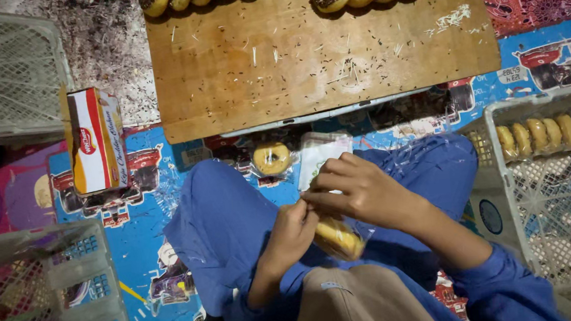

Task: The person sits on the floor and repeatedly picks up doughnuts, places them into small plastic bags, and sets the packaged items into a nearby crate. The doughnuts are taken from a wooden board and a plastic crate.

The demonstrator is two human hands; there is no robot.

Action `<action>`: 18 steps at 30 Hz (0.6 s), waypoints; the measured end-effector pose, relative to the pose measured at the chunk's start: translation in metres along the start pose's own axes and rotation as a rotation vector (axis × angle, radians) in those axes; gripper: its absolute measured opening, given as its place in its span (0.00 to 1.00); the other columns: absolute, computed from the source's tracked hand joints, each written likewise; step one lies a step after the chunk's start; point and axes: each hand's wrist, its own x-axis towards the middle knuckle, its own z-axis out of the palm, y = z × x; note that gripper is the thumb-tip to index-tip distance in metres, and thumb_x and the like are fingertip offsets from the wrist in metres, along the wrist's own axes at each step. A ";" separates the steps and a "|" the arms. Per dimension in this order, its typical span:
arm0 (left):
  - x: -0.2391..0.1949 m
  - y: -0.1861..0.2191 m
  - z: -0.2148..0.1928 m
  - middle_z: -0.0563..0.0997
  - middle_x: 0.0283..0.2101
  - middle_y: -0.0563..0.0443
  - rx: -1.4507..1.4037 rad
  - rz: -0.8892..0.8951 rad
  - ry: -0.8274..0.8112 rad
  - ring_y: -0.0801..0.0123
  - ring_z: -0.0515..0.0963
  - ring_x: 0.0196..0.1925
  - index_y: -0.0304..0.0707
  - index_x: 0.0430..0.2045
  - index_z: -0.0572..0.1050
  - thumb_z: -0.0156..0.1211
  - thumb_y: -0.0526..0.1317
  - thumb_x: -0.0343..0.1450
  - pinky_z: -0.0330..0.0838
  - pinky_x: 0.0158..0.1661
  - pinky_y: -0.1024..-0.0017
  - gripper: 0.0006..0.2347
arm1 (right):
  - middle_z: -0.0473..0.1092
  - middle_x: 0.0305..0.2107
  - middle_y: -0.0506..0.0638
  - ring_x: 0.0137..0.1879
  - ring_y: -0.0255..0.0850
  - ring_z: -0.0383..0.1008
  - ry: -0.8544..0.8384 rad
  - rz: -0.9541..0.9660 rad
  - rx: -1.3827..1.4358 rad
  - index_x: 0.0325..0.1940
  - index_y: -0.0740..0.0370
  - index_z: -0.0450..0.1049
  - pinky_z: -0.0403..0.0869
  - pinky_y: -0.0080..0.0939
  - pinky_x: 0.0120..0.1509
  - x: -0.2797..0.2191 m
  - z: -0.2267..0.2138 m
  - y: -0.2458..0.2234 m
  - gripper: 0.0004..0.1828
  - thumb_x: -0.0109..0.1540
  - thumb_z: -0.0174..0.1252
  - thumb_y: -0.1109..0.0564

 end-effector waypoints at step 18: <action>-0.006 -0.014 -0.039 0.52 0.77 0.45 -0.411 -0.079 0.767 0.57 0.57 0.77 0.29 0.69 0.60 0.42 0.41 0.81 0.59 0.70 0.61 0.21 | 0.65 0.64 0.78 0.56 0.60 0.78 -0.674 0.695 -0.723 0.62 0.76 0.67 0.77 0.53 0.61 -0.092 0.084 0.098 0.26 0.60 0.57 0.63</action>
